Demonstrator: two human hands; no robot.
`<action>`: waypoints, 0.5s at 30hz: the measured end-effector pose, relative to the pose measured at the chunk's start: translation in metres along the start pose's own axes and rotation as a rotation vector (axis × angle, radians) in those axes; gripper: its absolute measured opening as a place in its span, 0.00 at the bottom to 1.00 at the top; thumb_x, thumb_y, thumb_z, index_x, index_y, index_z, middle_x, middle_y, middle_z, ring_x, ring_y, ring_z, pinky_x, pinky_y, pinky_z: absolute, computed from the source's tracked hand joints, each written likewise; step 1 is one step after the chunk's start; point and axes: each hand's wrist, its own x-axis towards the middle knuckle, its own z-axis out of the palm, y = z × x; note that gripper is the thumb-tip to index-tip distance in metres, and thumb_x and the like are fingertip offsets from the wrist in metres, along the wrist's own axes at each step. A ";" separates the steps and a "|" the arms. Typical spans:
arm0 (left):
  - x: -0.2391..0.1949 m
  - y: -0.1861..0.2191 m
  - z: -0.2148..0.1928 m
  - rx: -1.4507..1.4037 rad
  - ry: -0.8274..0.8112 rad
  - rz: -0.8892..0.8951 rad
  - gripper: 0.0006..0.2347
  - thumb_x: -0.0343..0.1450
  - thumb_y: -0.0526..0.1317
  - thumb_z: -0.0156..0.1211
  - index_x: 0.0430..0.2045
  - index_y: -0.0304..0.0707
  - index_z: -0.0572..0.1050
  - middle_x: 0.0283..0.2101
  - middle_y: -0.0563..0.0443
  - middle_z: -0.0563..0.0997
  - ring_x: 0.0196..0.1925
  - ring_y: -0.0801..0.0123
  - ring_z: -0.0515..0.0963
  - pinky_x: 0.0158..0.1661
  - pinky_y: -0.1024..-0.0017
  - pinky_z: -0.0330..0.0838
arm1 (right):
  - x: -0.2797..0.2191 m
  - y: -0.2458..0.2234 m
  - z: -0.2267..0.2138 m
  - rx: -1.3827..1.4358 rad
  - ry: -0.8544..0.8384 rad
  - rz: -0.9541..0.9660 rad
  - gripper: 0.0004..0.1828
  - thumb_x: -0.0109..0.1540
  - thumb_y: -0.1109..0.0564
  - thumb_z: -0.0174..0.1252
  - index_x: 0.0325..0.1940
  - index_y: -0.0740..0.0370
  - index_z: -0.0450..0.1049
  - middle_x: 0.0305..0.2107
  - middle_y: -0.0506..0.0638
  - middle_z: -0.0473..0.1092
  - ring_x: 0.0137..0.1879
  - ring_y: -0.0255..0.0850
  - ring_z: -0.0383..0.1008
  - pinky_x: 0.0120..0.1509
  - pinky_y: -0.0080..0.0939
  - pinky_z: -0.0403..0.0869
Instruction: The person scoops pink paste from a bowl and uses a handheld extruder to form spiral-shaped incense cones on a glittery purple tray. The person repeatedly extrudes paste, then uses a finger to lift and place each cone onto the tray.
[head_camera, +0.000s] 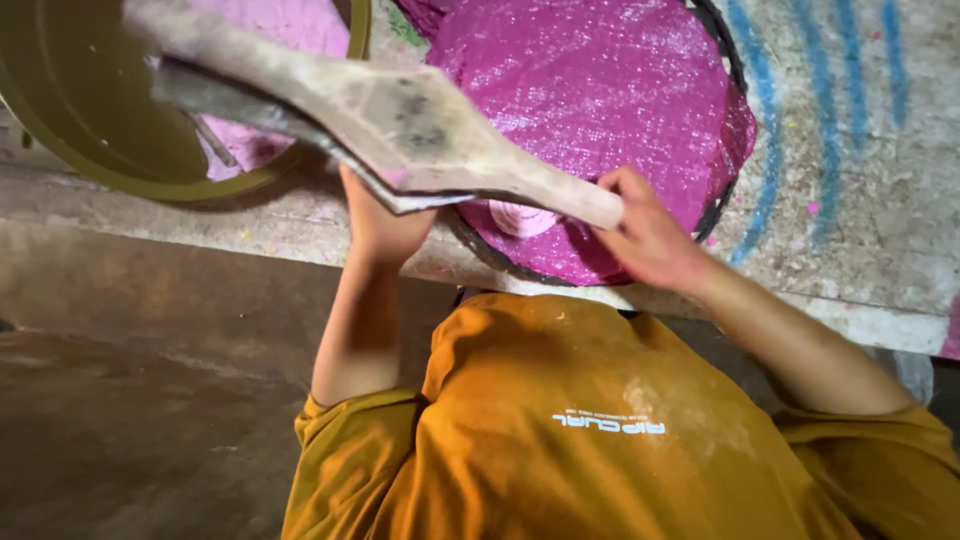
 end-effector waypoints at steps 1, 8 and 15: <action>-0.005 -0.008 -0.005 0.097 0.006 0.018 0.27 0.63 0.30 0.75 0.55 0.27 0.67 0.50 0.43 0.77 0.54 0.63 0.78 0.60 0.65 0.73 | -0.003 0.002 0.011 -0.119 -0.004 0.035 0.12 0.64 0.59 0.56 0.50 0.53 0.79 0.49 0.55 0.66 0.60 0.50 0.64 0.68 0.52 0.64; -0.022 -0.036 -0.009 0.098 0.080 0.001 0.34 0.64 0.29 0.74 0.63 0.25 0.59 0.59 0.40 0.72 0.62 0.59 0.75 0.66 0.62 0.70 | -0.007 0.007 0.031 -0.341 0.035 -0.021 0.17 0.58 0.62 0.55 0.49 0.55 0.81 0.57 0.58 0.63 0.60 0.58 0.61 0.67 0.55 0.63; -0.019 -0.035 -0.008 0.085 0.086 0.002 0.33 0.64 0.29 0.75 0.62 0.26 0.62 0.58 0.41 0.73 0.59 0.61 0.75 0.63 0.65 0.70 | 0.002 0.003 0.030 -0.368 0.034 -0.002 0.15 0.57 0.61 0.56 0.46 0.62 0.80 0.59 0.57 0.63 0.60 0.57 0.60 0.68 0.54 0.64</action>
